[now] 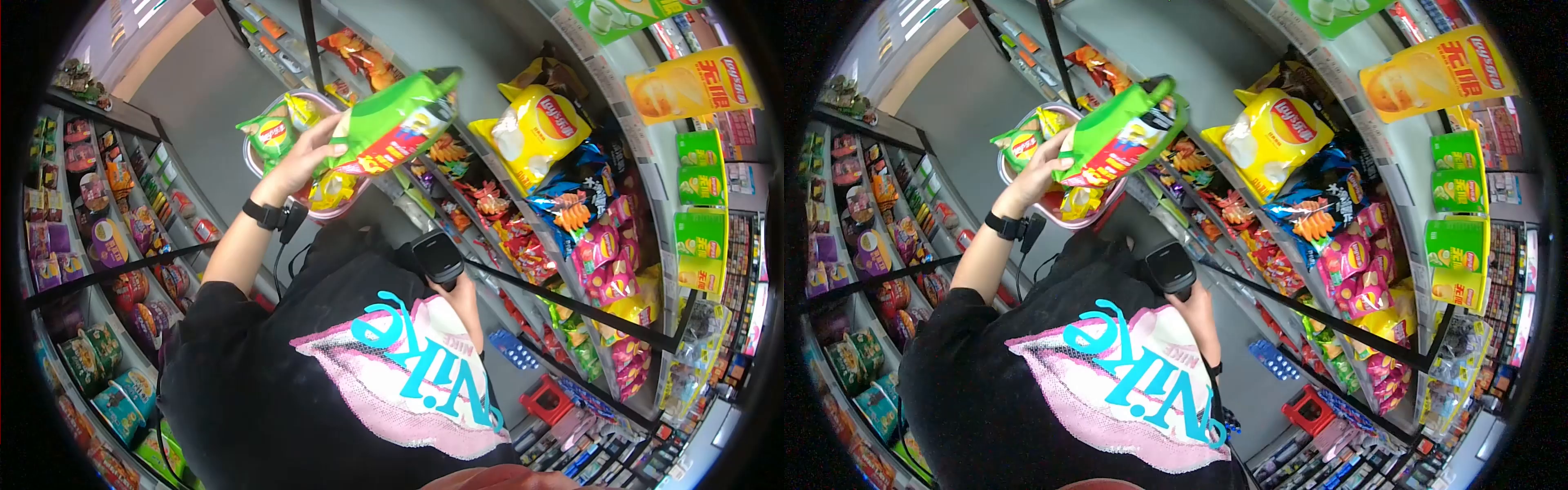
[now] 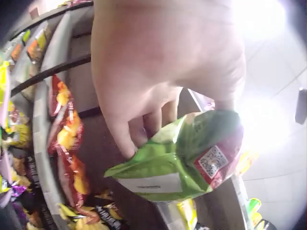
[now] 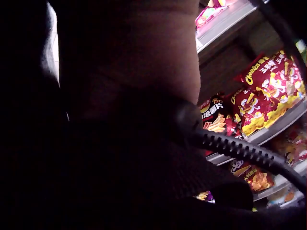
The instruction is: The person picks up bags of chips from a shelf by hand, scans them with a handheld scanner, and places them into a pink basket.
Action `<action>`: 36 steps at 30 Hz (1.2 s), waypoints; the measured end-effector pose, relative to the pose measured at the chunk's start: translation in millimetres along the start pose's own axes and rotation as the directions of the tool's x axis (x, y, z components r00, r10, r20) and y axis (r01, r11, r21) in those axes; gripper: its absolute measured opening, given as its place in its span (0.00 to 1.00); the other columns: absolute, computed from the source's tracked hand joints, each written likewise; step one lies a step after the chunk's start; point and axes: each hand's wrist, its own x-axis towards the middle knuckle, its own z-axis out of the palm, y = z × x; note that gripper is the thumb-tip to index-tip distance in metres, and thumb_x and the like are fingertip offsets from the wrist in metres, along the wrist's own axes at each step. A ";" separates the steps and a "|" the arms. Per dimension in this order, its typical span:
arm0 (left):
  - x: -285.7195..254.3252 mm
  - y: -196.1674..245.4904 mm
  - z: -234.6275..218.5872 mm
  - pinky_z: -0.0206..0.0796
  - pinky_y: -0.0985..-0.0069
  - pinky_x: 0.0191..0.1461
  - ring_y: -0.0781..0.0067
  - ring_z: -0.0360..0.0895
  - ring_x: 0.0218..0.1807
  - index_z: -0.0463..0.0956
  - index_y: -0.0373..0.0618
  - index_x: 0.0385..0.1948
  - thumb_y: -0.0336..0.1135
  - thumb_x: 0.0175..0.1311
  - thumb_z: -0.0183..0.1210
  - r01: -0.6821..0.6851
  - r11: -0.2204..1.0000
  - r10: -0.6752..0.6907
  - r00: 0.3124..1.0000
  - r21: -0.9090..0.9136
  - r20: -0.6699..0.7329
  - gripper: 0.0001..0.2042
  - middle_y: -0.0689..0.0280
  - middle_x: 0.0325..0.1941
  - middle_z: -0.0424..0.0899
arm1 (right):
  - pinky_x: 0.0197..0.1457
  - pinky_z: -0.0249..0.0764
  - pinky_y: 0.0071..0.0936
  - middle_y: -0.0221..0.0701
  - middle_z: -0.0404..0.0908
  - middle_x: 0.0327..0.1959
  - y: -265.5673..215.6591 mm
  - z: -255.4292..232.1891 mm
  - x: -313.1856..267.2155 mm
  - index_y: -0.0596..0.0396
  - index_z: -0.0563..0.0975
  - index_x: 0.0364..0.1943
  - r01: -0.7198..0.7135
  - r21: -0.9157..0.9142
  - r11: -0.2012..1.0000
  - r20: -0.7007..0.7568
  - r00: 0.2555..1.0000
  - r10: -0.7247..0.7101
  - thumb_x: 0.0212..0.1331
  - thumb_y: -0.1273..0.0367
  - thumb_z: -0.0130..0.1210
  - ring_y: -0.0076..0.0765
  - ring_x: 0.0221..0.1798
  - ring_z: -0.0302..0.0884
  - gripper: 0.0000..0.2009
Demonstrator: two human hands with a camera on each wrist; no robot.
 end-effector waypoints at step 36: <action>-42.3 -167.6 -78.1 0.45 0.52 0.78 0.45 0.47 0.78 0.56 0.73 0.72 0.41 0.52 0.68 0.277 -0.013 -0.065 0.959 0.961 -0.277 0.43 0.52 0.79 0.47 | 0.49 0.77 0.43 0.55 0.82 0.42 -6.0 -0.6 1.1 0.64 0.75 0.53 0.005 -0.032 0.999 0.085 0.996 -0.003 0.44 0.71 0.71 0.62 0.48 0.81 0.28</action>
